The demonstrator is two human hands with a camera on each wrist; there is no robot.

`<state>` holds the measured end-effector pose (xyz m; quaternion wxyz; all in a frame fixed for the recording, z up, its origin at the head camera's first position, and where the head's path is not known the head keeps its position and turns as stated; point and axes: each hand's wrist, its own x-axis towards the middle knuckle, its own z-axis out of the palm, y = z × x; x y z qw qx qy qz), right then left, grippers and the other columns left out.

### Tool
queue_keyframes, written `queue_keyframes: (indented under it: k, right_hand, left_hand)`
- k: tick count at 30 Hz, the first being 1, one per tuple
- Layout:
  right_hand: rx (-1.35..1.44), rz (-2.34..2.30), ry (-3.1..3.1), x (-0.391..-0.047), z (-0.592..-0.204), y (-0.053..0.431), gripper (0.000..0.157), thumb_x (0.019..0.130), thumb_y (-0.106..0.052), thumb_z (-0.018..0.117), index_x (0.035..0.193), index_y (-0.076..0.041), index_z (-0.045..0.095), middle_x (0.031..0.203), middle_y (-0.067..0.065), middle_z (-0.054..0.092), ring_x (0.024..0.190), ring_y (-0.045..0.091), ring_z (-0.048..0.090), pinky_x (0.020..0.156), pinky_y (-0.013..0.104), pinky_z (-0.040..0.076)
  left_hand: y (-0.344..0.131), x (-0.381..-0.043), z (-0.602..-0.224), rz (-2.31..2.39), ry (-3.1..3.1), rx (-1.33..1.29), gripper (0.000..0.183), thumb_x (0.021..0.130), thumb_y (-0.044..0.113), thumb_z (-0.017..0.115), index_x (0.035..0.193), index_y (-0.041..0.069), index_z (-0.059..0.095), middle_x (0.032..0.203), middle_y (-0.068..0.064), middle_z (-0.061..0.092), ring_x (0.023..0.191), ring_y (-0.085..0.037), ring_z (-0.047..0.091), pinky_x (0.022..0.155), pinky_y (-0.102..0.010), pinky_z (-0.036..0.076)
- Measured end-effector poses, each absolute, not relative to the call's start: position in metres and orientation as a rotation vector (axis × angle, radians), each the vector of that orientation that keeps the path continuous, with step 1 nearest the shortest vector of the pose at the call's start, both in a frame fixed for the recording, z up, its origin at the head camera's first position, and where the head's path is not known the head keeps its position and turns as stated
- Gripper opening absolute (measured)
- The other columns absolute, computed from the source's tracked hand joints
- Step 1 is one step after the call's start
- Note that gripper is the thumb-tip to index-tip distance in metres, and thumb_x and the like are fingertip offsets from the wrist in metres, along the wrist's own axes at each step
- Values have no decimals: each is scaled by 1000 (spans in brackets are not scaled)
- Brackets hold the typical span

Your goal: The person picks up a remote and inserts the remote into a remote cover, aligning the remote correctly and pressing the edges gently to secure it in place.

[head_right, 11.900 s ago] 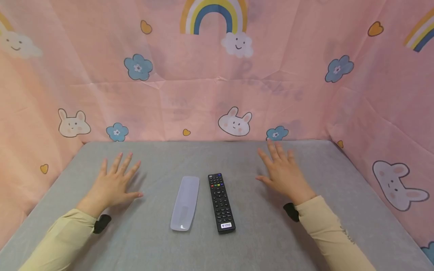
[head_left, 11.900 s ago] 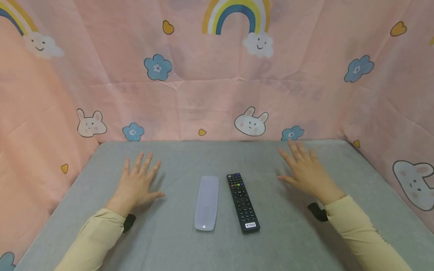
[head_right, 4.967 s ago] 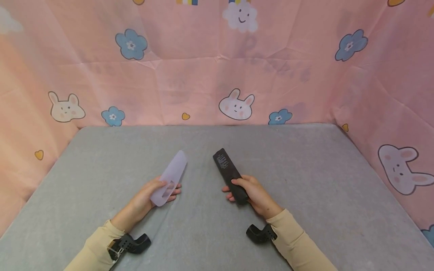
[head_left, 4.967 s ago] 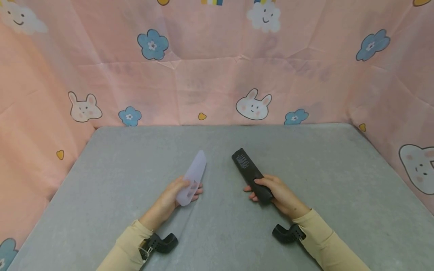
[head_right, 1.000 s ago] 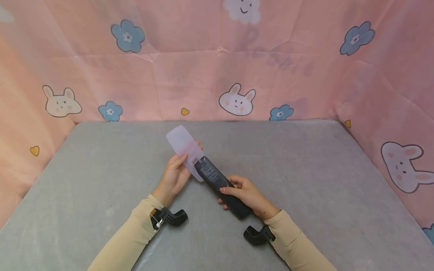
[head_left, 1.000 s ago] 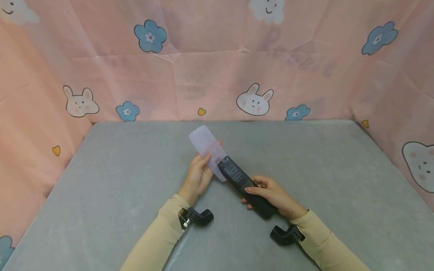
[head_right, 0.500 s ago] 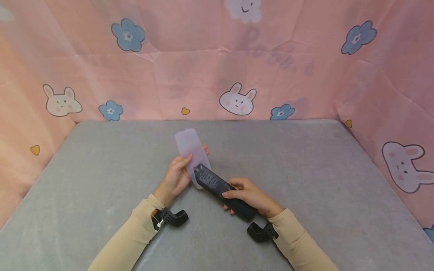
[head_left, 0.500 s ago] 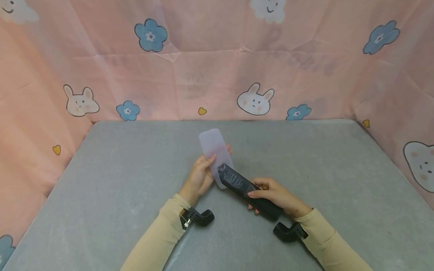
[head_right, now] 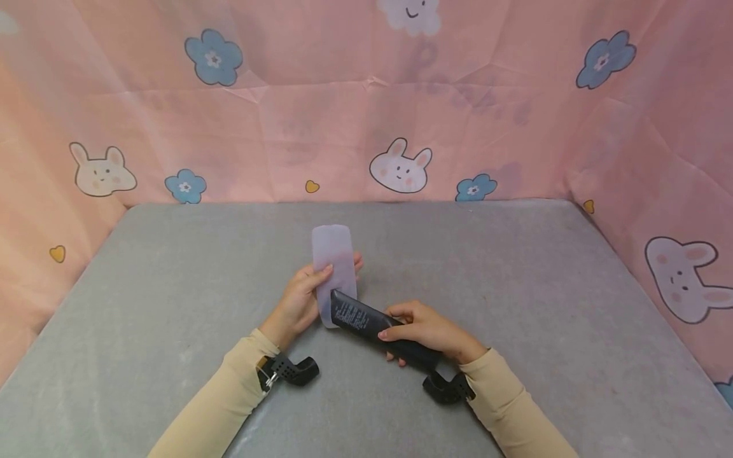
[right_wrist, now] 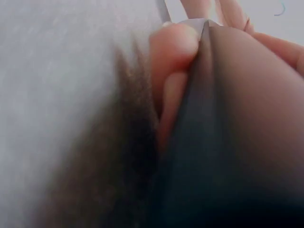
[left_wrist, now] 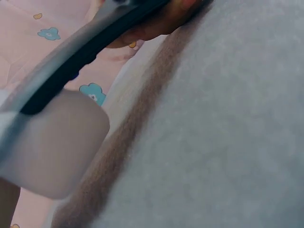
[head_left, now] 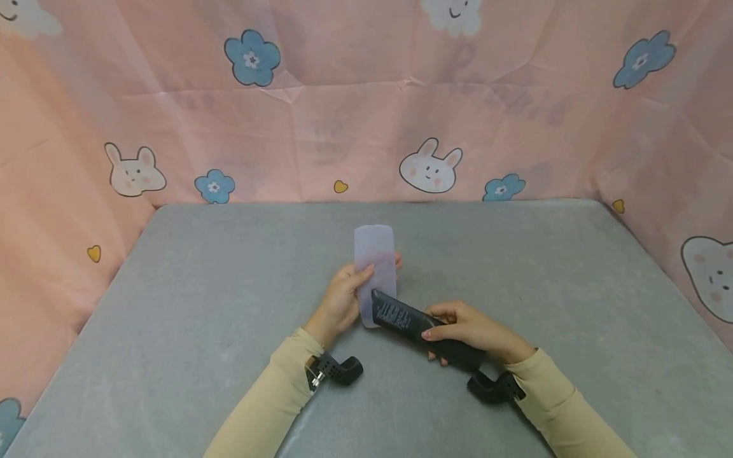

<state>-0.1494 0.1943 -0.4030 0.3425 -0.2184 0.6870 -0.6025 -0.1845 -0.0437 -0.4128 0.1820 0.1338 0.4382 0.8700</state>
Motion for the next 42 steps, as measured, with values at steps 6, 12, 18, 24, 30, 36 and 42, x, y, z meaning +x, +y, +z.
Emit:
queue_keyframes:
  k: [6,12,18,24,30,36,42]
  right_hand:
    - [-532,-1590,1773,-146,-401,189,26,96,-12,57,108,11,58,80,23,67,61,21,65,61,38,56]
    - [-378,-1687,1747,-139,-396,179,23,95,-13,58,102,9,57,80,22,68,60,20,65,62,36,57]
    - [-299,-1747,1773,-135,-394,172,22,94,-14,59,98,7,56,83,23,68,61,21,66,63,36,57]
    - [-280,-1795,1801,-134,-397,168,26,95,-15,58,104,9,54,83,21,69,62,21,66,63,36,57]
    - [-234,-1851,1793,-133,-398,166,33,95,-14,58,112,13,51,84,21,69,65,21,67,64,36,57]
    - [-211,-1889,1796,-132,-399,163,39,94,-14,59,116,16,49,85,21,69,71,23,69,66,37,57]
    - [-199,-1940,1781,-131,-402,160,38,94,-12,59,116,17,49,85,21,69,71,23,69,65,36,57]
  left_hand:
    - [-43,-185,-413,2521,1298,314,39,102,7,35,135,-13,40,128,-16,58,121,-20,54,102,-33,38]
    - [-42,-185,-412,2665,1240,192,34,101,6,38,130,-7,47,117,-8,66,112,-19,59,99,-34,40]
    - [-39,-185,-413,2740,1160,132,38,102,7,36,137,-7,39,126,-13,60,112,-18,58,99,-33,39]
    - [-39,-186,-414,2759,1130,131,41,104,10,32,142,-6,33,140,-22,45,121,-22,53,105,-34,35]
    - [-39,-186,-414,2778,1082,132,42,105,13,30,143,-6,31,142,-22,43,123,-24,51,108,-36,32]
    - [-38,-185,-412,2793,978,133,43,105,15,27,145,-3,29,147,-23,34,124,-24,50,109,-36,31]
    - [-39,-183,-410,2797,927,154,45,105,17,25,146,-3,26,150,-23,29,130,-25,43,110,-36,28]
